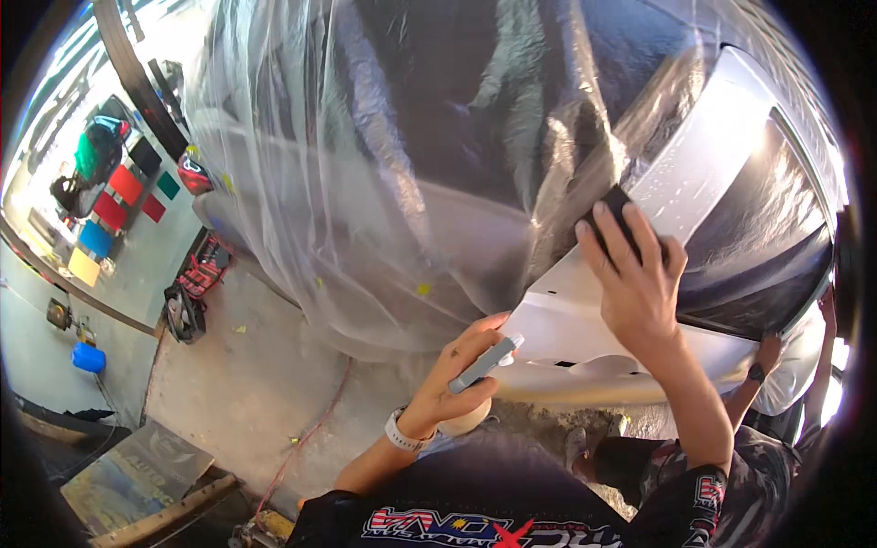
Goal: Sanding and preparing a car door panel using a sanding block and water spray.
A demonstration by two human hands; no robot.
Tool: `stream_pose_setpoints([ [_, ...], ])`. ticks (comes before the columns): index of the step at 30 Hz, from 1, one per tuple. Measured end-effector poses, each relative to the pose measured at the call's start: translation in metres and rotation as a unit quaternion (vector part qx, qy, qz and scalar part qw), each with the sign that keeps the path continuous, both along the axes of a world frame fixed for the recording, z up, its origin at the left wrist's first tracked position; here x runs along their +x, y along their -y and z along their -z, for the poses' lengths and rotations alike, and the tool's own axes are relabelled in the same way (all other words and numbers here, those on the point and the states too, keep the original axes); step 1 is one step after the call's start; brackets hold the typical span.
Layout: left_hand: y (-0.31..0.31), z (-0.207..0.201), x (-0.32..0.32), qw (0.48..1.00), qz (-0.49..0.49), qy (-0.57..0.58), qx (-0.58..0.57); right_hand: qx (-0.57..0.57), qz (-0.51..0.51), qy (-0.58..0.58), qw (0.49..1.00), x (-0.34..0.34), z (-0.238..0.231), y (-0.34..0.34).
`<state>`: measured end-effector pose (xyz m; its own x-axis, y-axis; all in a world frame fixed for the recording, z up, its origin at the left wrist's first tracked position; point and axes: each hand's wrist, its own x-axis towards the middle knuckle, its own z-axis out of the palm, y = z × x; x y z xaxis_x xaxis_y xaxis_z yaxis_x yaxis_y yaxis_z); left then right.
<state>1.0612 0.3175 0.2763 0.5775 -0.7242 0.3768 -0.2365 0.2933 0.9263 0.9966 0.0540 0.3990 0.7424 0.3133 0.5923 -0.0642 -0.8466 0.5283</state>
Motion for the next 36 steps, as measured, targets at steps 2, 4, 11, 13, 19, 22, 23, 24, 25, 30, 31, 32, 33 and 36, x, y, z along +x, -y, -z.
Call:
stream_pose_setpoints([
  [2,-0.003,0.004,0.007,1.0,0.012,0.005,-0.008,0.002,0.001,-0.028,1.0,-0.002,0.018,-0.015],
  [4,-0.005,0.005,0.012,0.999,0.032,0.013,-0.019,-0.021,0.004,-0.057,0.998,-0.004,0.033,-0.024],
  [11,-0.006,0.008,0.017,0.998,0.044,-0.037,-0.035,-0.071,-0.009,-0.176,0.982,-0.01,0.045,-0.016],
  [13,-0.007,0.01,0.019,0.995,0.058,-0.07,-0.025,-0.053,0.002,-0.094,0.994,-0.01,0.03,0.027],
  [19,-0.01,0.014,0.028,0.996,0.077,0.035,0.002,0.018,0.123,0.03,0.992,0.006,0.009,0.036],
  [22,-0.004,0.003,0.021,0.998,0.068,-0.002,0.018,-0.027,-0.066,0.001,0.997,-0.013,0.046,0.028],
  [23,-0.006,0.004,0.02,0.998,0.049,0.003,0.025,-0.048,-0.085,-0.029,0.995,-0.017,0.036,0.034],
  [24,-0.006,0.004,0.018,0.999,0.03,0.008,0.032,-0.059,-0.074,-0.026,0.995,-0.017,0.024,0.046],
  [25,-0.007,0.002,0.014,0.999,0.022,0.012,0.039,-0.067,-0.067,-0.021,0.995,-0.009,0.009,0.06],
  [30,-0.006,-0.007,-0.004,0.995,-0.04,-0.073,0.054,0.006,-0.002,0.103,0.995,0.004,-0.071,0.083],
  [31,-0.006,-0.006,-0.005,0.995,-0.05,-0.068,0.054,-0.019,-0.005,0.074,0.997,0.009,-0.038,0.076],
  [32,-0.004,-0.006,-0.009,0.993,-0.05,-0.102,0.036,-0.026,-0.085,0.043,0.995,0.005,-0.004,0.073],
  [33,-0.002,-0.004,-0.013,0.989,-0.046,-0.138,0.017,-0.01,-0.119,-0.024,0.993,-0.012,0.014,0.058],
  [36,0.001,0.007,-0.018,0.989,-0.075,-0.126,0.024,-0.039,-0.198,-0.039,0.979,-0.027,0.025,0.075],
])
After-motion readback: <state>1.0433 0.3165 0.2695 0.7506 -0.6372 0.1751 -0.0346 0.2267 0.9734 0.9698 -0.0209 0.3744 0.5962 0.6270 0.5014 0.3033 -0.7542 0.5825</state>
